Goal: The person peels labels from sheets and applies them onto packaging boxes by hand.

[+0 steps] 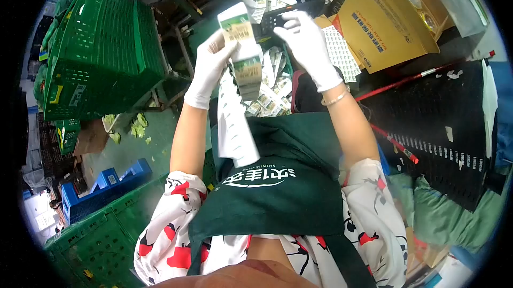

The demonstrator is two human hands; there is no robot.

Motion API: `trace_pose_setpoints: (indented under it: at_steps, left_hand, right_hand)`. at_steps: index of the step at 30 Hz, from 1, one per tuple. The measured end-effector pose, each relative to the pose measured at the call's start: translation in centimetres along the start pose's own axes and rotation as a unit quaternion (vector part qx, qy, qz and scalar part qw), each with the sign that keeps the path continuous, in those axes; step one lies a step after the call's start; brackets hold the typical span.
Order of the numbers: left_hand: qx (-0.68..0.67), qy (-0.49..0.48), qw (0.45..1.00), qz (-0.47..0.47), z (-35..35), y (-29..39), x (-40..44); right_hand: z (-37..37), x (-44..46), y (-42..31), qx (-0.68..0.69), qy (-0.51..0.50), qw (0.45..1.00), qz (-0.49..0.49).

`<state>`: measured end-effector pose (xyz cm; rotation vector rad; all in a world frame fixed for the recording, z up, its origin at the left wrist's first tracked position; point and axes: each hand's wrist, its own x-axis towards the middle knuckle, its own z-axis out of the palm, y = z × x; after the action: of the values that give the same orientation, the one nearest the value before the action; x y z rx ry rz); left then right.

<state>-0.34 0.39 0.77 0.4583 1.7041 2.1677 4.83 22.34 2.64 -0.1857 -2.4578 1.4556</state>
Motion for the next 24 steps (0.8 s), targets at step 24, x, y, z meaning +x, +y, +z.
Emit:
trace_pose_setpoints:
  at_steps: [24]
  left_hand:
    - [0.005,-0.035,0.999,-0.023,0.4,0.7,-0.6]
  right_hand:
    - [0.0,2.3,3.0,0.004,0.092,0.995,-0.034]
